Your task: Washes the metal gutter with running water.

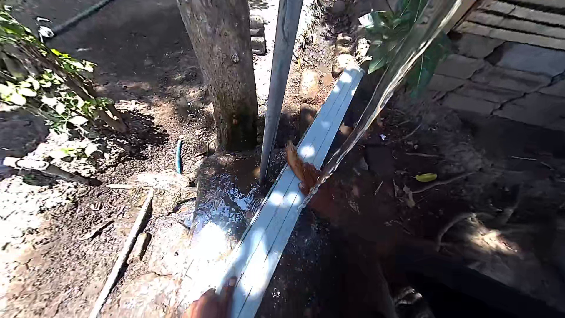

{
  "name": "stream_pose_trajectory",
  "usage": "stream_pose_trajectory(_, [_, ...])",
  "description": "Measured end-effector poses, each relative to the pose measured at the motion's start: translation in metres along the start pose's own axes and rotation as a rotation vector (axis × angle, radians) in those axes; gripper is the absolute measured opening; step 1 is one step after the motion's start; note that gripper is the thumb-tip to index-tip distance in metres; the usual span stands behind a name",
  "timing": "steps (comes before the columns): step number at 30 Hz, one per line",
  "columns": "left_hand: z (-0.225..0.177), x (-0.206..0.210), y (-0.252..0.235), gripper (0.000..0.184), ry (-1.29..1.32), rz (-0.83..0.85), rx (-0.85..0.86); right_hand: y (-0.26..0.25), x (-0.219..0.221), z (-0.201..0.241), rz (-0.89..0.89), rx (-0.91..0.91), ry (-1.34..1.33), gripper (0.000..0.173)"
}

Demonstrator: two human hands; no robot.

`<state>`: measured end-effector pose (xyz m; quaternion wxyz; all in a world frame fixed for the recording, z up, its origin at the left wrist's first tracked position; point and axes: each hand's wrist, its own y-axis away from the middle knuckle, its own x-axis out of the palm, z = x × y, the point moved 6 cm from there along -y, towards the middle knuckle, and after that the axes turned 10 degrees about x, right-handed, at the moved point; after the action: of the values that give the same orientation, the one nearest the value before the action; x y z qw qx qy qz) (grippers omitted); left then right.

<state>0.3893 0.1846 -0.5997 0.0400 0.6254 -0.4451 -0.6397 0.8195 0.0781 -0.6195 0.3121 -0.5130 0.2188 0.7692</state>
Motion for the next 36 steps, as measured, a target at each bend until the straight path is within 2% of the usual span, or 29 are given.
stream_pose_trajectory(4, [-0.076,-0.018,-0.03,0.084,0.067,-0.037,0.016,0.123,0.037,0.083,0.109,-0.309,-0.08,0.065])
stream_pose_trajectory(6, [-0.101,-0.028,-0.04,0.076,0.18,-0.034,0.015,0.151,0.04,0.103,0.107,-0.427,-0.088,0.065])
stream_pose_trajectory(8, [-0.106,-0.035,-0.052,0.074,0.324,-0.067,0.099,0.12,0.03,0.087,0.096,-0.414,-0.034,0.058])
stream_pose_trajectory(10, [-0.093,-0.03,-0.059,0.068,0.451,-0.021,0.229,0.053,0.016,0.042,0.133,-0.253,0.037,0.055])
stream_pose_trajectory(12, [-0.065,-0.013,-0.055,0.058,0.519,0.053,0.309,-0.018,0.001,-0.001,0.091,-0.159,0.064,0.054])
stream_pose_trajectory(14, [-0.03,0.005,-0.033,0.052,0.629,0.118,0.325,-0.05,0.002,-0.012,-0.038,-0.136,0.119,0.057])
stream_pose_trajectory(16, [0.002,0.024,-0.005,0.05,0.711,0.177,0.267,-0.022,0.011,0.016,-0.051,-0.112,0.082,0.058])
stream_pose_trajectory(18, [0.025,0.043,0.015,0.05,0.74,0.142,0.242,0.046,0.028,0.057,0.07,-0.104,-0.002,0.062])
stream_pose_trajectory(20, [0.03,0.055,0.022,0.055,0.652,0.029,0.238,0.125,0.04,0.096,0.145,-0.273,-0.052,0.059])
stream_pose_trajectory(22, [0.023,0.056,0.023,0.062,0.569,-0.036,0.241,0.178,0.044,0.12,0.184,-0.433,-0.099,0.057])
stream_pose_trajectory(24, [0.014,0.048,0.023,0.064,0.527,-0.078,0.241,0.178,0.041,0.117,0.18,-0.544,-0.102,0.056])
stream_pose_trajectory(26, [-0.002,0.036,0.02,0.066,0.468,-0.044,0.197,0.135,0.029,0.091,0.159,-0.52,-0.028,0.058])
stream_pose_trajectory(29, [-0.047,0.012,-0.013,0.067,0.391,0.037,0.191,0.03,0.014,0.039,0.118,-0.239,0.076,0.056])
stream_pose_trajectory(31, [-0.084,-0.006,-0.045,0.067,0.435,0.0,0.199,-0.004,0.013,0.024,0.007,-0.12,0.065,0.059])
stream_pose_trajectory(33, [-0.11,-0.017,-0.078,0.064,0.579,-0.08,0.213,0.02,0.029,0.039,-0.018,-0.101,0.033,0.066])
stream_pose_trajectory(36, [-0.109,-0.029,-0.092,0.054,0.747,-0.105,0.278,0.103,0.036,0.092,0.11,-0.325,-0.043,0.067])
